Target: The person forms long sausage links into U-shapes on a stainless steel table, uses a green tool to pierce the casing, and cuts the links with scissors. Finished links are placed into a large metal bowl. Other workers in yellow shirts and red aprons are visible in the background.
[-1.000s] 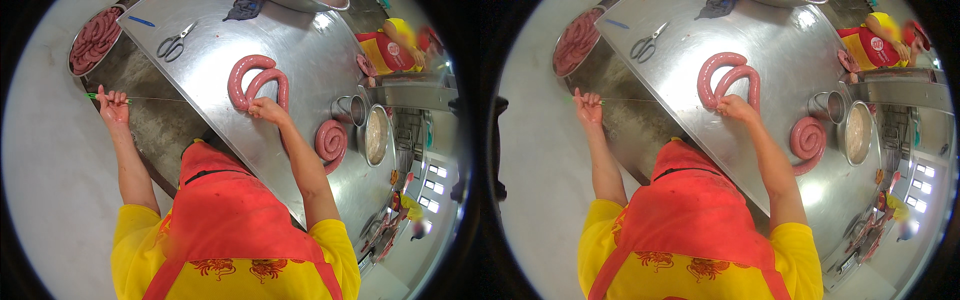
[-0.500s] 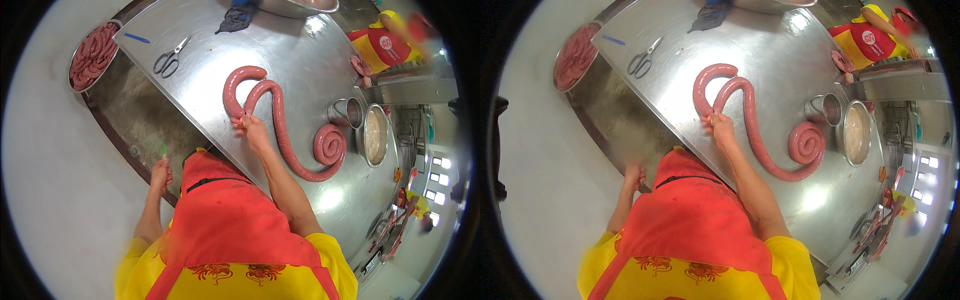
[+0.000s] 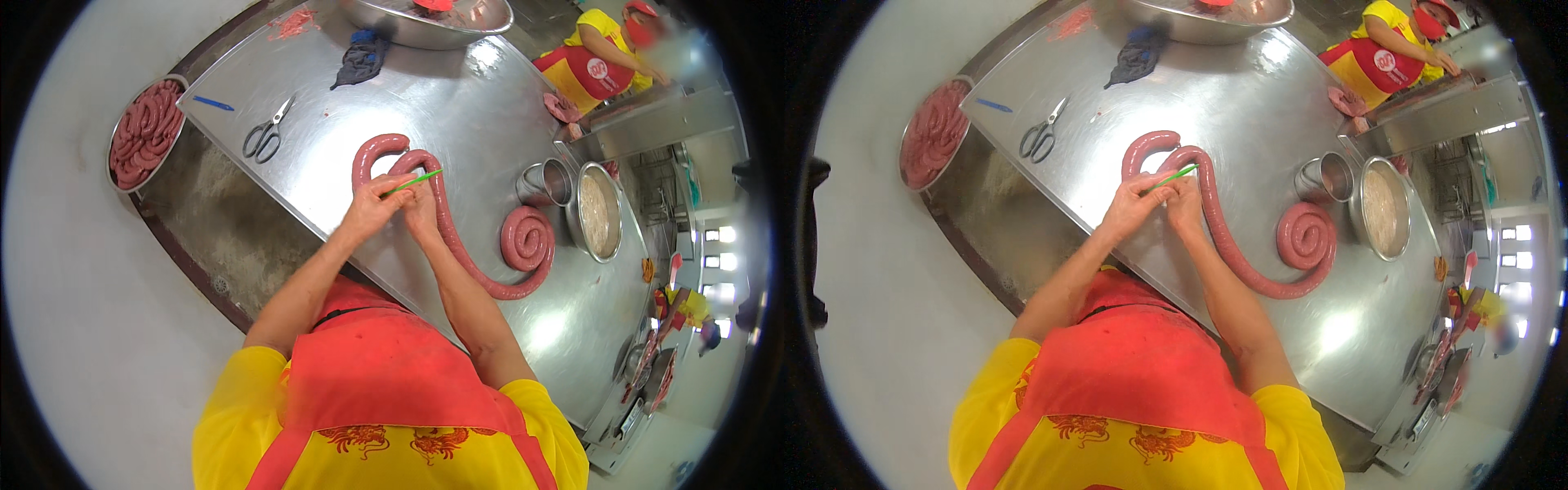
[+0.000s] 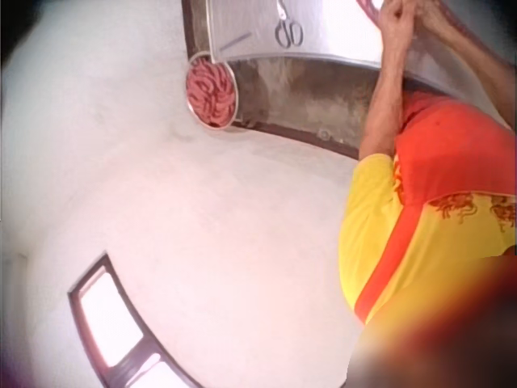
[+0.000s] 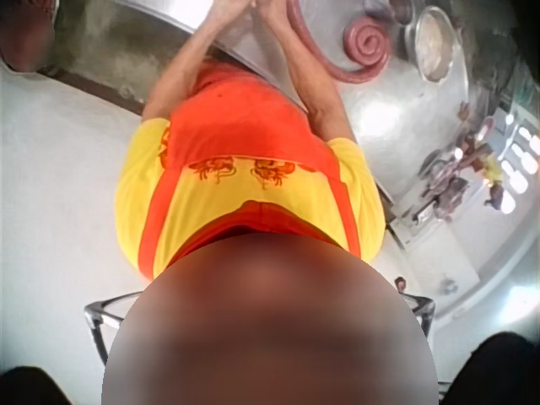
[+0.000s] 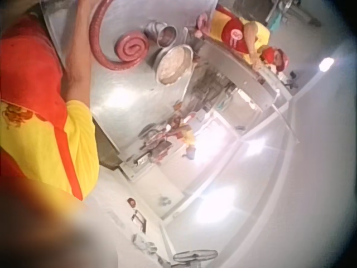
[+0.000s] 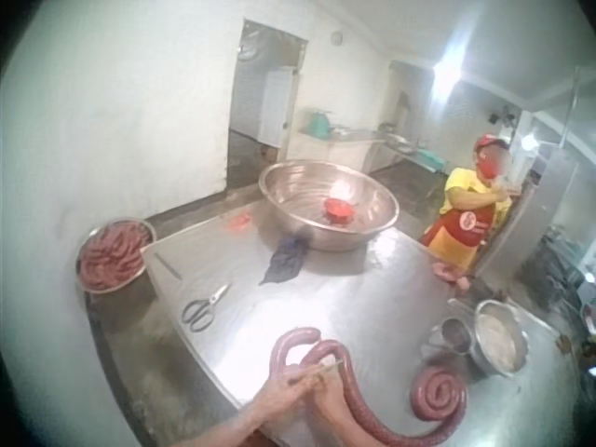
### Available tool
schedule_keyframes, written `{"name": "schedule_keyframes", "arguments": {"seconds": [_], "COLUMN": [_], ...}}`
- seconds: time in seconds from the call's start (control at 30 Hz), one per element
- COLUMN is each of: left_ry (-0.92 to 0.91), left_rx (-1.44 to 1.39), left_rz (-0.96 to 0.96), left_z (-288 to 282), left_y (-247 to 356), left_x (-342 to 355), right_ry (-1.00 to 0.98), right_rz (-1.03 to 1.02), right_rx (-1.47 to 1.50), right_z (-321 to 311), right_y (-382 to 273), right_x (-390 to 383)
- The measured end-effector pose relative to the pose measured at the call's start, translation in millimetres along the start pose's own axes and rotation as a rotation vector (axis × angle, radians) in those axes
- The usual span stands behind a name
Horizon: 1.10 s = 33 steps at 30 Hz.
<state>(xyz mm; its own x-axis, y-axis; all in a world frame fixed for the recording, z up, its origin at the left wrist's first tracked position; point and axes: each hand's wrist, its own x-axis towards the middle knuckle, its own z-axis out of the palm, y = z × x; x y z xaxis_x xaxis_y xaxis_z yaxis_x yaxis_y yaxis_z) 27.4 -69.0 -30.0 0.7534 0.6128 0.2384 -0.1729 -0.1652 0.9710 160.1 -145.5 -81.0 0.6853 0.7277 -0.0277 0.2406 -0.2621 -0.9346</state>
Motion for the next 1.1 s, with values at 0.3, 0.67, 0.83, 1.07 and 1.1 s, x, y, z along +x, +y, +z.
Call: {"name": "schedule_keyframes", "arguments": {"seconds": [0.3, 0.67, 0.83, 1.07, 1.1], "left_ry": [0.594, 0.72, 0.418, 0.026, 0.026], "left_rx": [-0.638, -0.614, -0.208, 0.233, 0.318], "left_rz": [-0.26, -0.269, -1.258, -0.667, -0.499], "left_z": [-69, -212, -153, -60, -60], "left_y": [158, 140, 86, 37, 28], "left_x": [19, -102, -176, -80, -54], "right_ry": [-0.157, -0.187, -0.225, -0.017, 0.073], "right_rz": [0.004, 0.06, 0.867, -0.258, -0.44], "right_rx": [-0.553, -0.563, 0.649, -0.516, -0.596], "right_z": [-15, 5, 11, -6, -8], "right_y": [1, 21, 22, -7, -9], "right_x": [-19, -4, -3, -25, -25]}}
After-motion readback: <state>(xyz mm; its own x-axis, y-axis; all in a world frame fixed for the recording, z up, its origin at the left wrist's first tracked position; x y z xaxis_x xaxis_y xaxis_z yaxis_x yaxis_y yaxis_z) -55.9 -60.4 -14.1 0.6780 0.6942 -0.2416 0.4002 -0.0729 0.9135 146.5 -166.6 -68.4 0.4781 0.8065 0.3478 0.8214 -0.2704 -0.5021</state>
